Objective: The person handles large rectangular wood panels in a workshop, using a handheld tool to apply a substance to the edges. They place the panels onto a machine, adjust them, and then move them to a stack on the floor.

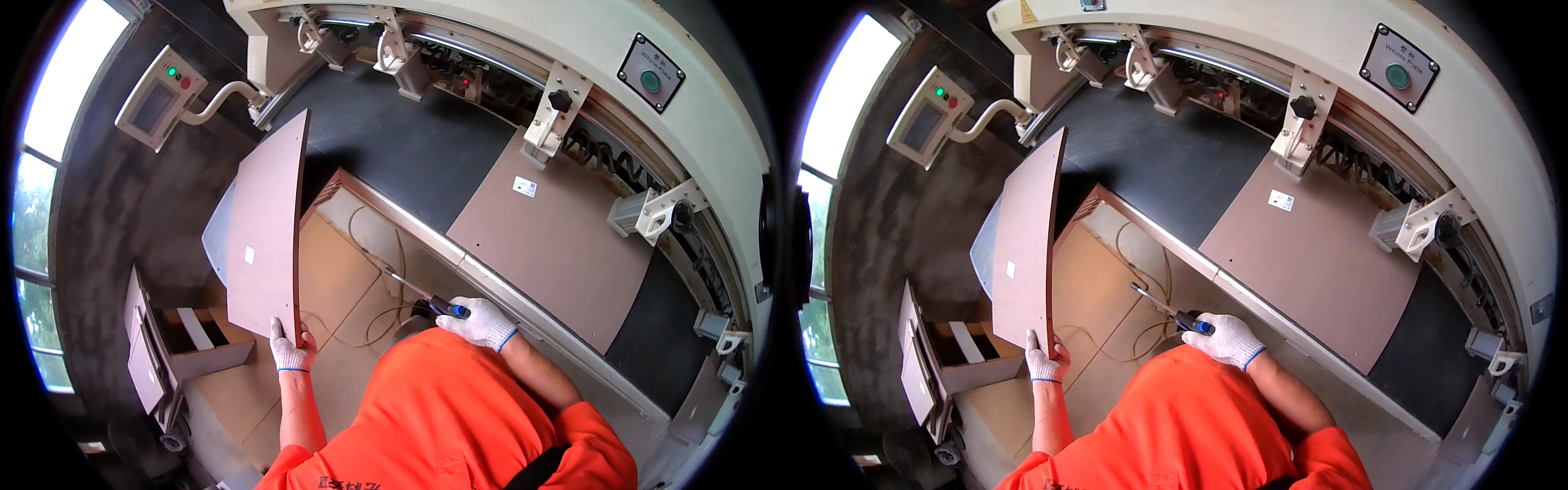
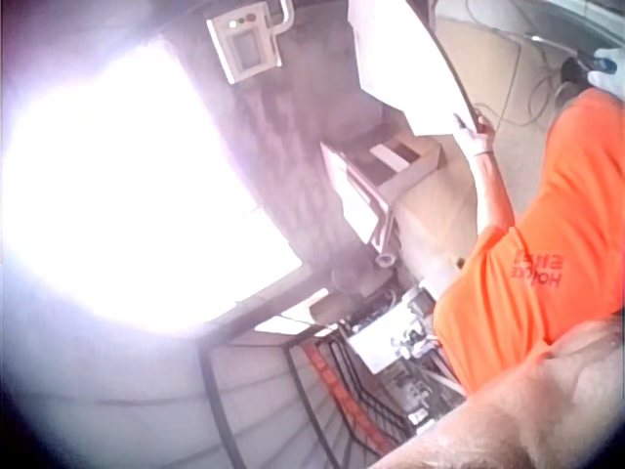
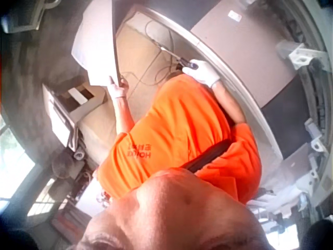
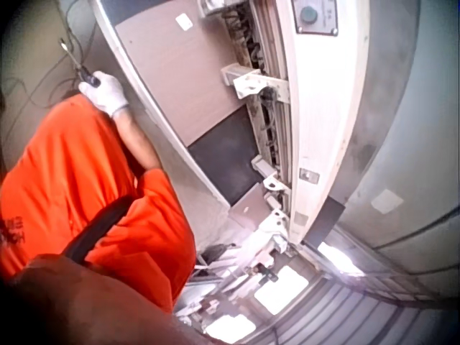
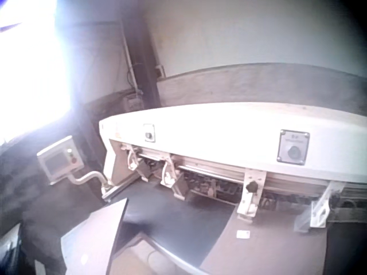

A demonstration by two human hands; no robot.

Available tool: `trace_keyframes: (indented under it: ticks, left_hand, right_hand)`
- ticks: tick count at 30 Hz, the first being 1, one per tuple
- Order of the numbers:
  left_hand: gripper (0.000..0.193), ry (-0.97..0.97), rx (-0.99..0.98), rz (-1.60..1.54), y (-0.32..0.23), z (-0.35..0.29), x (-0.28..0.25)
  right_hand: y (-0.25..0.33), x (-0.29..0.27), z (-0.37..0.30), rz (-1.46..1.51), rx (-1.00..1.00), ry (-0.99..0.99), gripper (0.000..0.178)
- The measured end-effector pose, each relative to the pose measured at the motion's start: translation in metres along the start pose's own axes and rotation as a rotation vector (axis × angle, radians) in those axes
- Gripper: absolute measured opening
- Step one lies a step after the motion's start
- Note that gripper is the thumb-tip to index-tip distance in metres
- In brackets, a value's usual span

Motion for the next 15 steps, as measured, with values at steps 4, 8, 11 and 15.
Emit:
trace_keyframes:
  ticks: [4,8,11,15]
  left_hand:
    - [0.041,0.02,0.021,-0.031,-0.01,-0.013,0.003]
    - [0.043,0.078,0.042,-0.006,-0.019,0.003,-0.017]
    - [0.044,0.041,0.012,-0.061,-0.014,0.003,-0.005]
    - [0.041,0.06,0.023,-0.103,-0.005,-0.019,0.015]
  right_hand:
    - [0.011,-0.006,-0.002,-0.033,-0.06,-0.013,0.046]
    - [0.009,-0.009,-0.008,0.046,-0.073,-0.047,0.046]
    - [0.012,-0.007,-0.009,0.051,-0.017,-0.008,0.04]
    - [0.012,0.004,-0.006,0.072,-0.058,-0.003,0.038]
Point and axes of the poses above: each hand's wrist, its own z-axis towards the middle knuckle, its own x-axis out of the palm, y = z × x, the point moved 10 cm from there along z, towards the middle knuckle, and after that the axes turned 9 degrees about -x, right-handed, at the moved point
